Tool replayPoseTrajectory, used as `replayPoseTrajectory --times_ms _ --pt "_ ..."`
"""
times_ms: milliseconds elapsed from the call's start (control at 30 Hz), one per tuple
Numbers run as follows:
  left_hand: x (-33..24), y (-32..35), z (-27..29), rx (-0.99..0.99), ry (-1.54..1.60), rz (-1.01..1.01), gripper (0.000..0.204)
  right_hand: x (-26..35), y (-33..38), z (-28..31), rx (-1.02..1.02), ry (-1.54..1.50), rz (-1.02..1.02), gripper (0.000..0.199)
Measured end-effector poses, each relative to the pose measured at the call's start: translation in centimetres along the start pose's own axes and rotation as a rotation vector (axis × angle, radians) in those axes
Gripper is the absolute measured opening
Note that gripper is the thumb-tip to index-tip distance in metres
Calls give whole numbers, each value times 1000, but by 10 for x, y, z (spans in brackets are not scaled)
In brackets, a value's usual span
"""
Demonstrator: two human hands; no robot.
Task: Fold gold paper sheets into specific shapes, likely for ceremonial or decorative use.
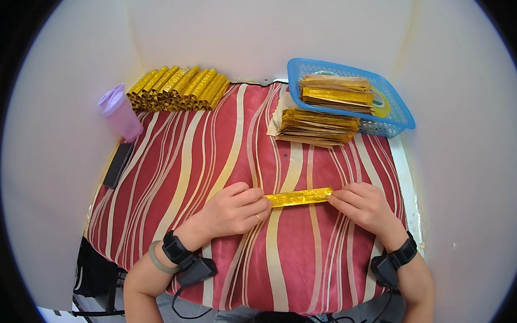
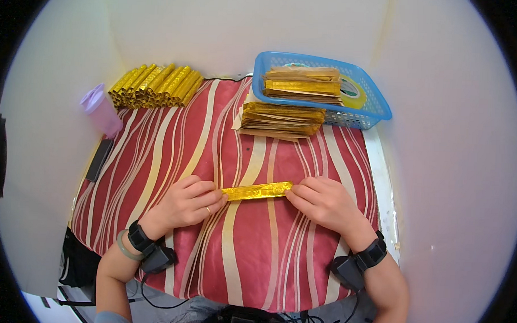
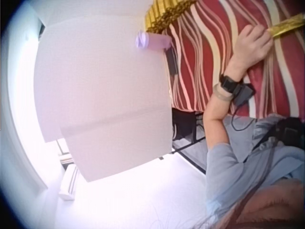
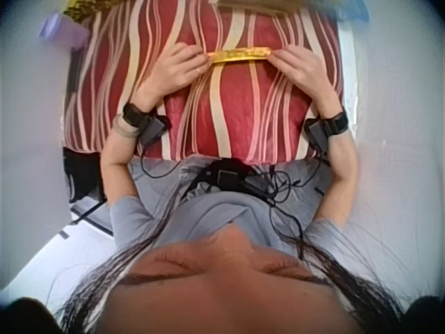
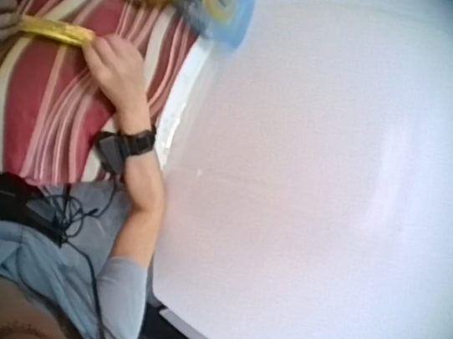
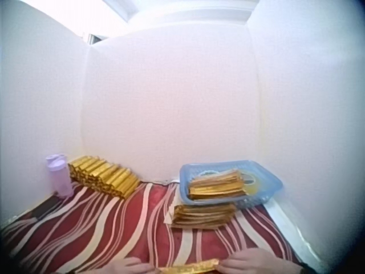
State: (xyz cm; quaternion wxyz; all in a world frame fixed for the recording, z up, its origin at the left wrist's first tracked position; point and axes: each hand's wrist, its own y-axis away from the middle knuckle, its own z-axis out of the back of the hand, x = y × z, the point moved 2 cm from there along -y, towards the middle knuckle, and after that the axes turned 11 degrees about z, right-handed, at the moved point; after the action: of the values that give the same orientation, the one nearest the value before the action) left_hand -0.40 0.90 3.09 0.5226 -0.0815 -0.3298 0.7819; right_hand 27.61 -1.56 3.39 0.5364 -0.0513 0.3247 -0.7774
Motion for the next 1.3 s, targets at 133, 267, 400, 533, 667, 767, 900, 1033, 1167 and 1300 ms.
replayPoseTrajectory --times_ms 133,267,400,533,667,767,900,1033,1167,1300 --pt "0 -4 -2 99 102 0 15 0 3 -3 72 -83 -25 20" --pt "1 -5 -5 186 202 109 16 0 5 -6 67 -238 -159 21" --pt "4 -9 -9 202 328 187 18 -3 8 -7 51 -333 -211 21" --pt "4 -12 -17 215 332 228 26 -5 8 -7 71 -349 -265 15" --pt "6 -9 -21 283 342 252 41 -7 7 -6 110 -432 -366 14" --pt "10 -7 -25 360 417 280 51 -6 4 -2 90 -511 -478 13" --pt "13 -4 -29 434 513 362 55 -4 2 -2 125 -489 -442 15" --pt "17 -1 -32 429 610 397 52 -2 3 -1 186 -370 -305 21" --pt "19 1 -34 457 644 431 49 2 2 -2 190 -288 -256 24" --pt "19 -2 -30 433 647 447 46 5 -3 1 206 -239 -226 28"
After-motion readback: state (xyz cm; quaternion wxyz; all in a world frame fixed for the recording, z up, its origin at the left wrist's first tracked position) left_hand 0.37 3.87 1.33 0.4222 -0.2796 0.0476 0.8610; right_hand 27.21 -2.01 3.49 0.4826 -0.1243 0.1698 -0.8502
